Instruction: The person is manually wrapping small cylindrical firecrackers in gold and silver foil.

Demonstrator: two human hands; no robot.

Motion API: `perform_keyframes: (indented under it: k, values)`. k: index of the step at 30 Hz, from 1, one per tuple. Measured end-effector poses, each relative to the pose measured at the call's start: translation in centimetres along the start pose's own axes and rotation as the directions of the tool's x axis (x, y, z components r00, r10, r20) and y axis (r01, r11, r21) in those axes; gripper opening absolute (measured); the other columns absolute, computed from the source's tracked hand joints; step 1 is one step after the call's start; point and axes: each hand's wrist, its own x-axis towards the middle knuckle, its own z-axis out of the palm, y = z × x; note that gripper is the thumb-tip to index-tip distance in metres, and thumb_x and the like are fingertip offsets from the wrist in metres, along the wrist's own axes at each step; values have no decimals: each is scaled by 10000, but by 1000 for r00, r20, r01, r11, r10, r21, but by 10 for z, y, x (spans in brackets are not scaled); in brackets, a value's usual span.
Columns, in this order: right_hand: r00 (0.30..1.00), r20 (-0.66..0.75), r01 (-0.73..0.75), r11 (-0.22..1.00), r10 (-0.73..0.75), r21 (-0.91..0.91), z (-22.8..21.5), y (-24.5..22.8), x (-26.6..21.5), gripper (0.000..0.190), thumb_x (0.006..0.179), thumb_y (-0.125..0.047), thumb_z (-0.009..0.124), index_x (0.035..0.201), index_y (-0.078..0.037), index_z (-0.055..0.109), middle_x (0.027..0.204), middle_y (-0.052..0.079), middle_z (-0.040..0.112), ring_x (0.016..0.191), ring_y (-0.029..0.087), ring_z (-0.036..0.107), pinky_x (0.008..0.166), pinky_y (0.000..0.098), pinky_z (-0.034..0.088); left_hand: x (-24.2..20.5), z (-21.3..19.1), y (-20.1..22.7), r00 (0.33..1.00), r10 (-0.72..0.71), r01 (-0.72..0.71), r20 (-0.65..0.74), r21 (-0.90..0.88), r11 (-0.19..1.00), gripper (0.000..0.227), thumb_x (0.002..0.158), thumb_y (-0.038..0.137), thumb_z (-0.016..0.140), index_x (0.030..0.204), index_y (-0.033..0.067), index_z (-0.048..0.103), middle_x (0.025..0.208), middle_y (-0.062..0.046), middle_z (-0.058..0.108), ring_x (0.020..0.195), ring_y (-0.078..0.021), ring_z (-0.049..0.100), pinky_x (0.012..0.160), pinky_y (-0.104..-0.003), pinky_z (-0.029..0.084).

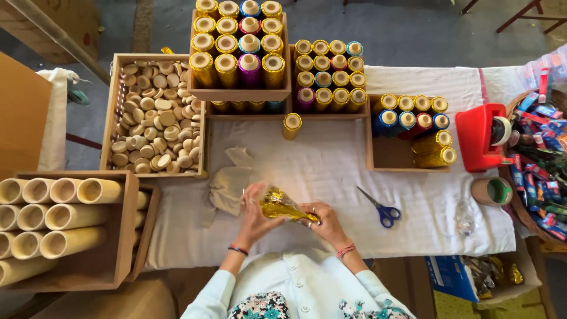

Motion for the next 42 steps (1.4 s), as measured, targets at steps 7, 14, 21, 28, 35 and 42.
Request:
perform_keyframes:
  k: [7,14,21,28,35,42]
  values:
    - [995,63,-88,983,79,164,-3,2,6,361,740,-119,843,1093,-83,774,1141,85,780,1104,231,722,1043,402,511,21,24,-101,960,-10,44,280,-115,992,475,696,152,907,1109,46,700,1276,-105,715,1190,-278,601,1063,-412,428]
    - [959,158,-269,937,238,222,1,31,15,345,727,-111,753,1069,-95,794,1143,57,803,1083,186,740,1265,502,151,23,13,-79,802,-121,406,585,-384,830,340,746,-62,776,1036,-8,606,1199,-73,775,1106,-174,733,936,-319,588]
    - [963,122,-259,949,240,180,2,22,15,267,815,-127,808,1081,-108,821,1162,44,789,1115,176,706,1248,476,227,29,6,-50,861,-115,98,496,60,993,415,721,145,873,1121,161,762,1097,-23,792,1143,-237,704,1262,-539,129]
    - [999,19,44,983,-41,-178,-5,-29,10,552,687,-115,849,1225,-89,726,1268,88,706,1215,246,587,1137,505,287,21,15,-64,900,-64,45,431,54,998,398,703,172,876,1094,198,799,1146,2,773,1232,-248,639,1248,-558,95]
    - [941,185,-250,951,282,-181,-13,5,31,496,705,-215,878,1191,-211,777,1130,14,764,1089,169,690,1276,539,146,25,11,-41,918,1,-74,397,169,983,430,657,229,886,1077,210,797,1121,27,774,1196,-234,641,1226,-549,145]
    - [995,104,21,966,6,-259,-4,3,19,494,719,-184,826,1209,-184,763,1245,8,743,1223,204,618,1215,527,245,33,16,-51,909,-68,-21,411,208,978,407,677,258,878,1076,221,807,1043,-17,774,1140,-208,680,1249,-546,133]
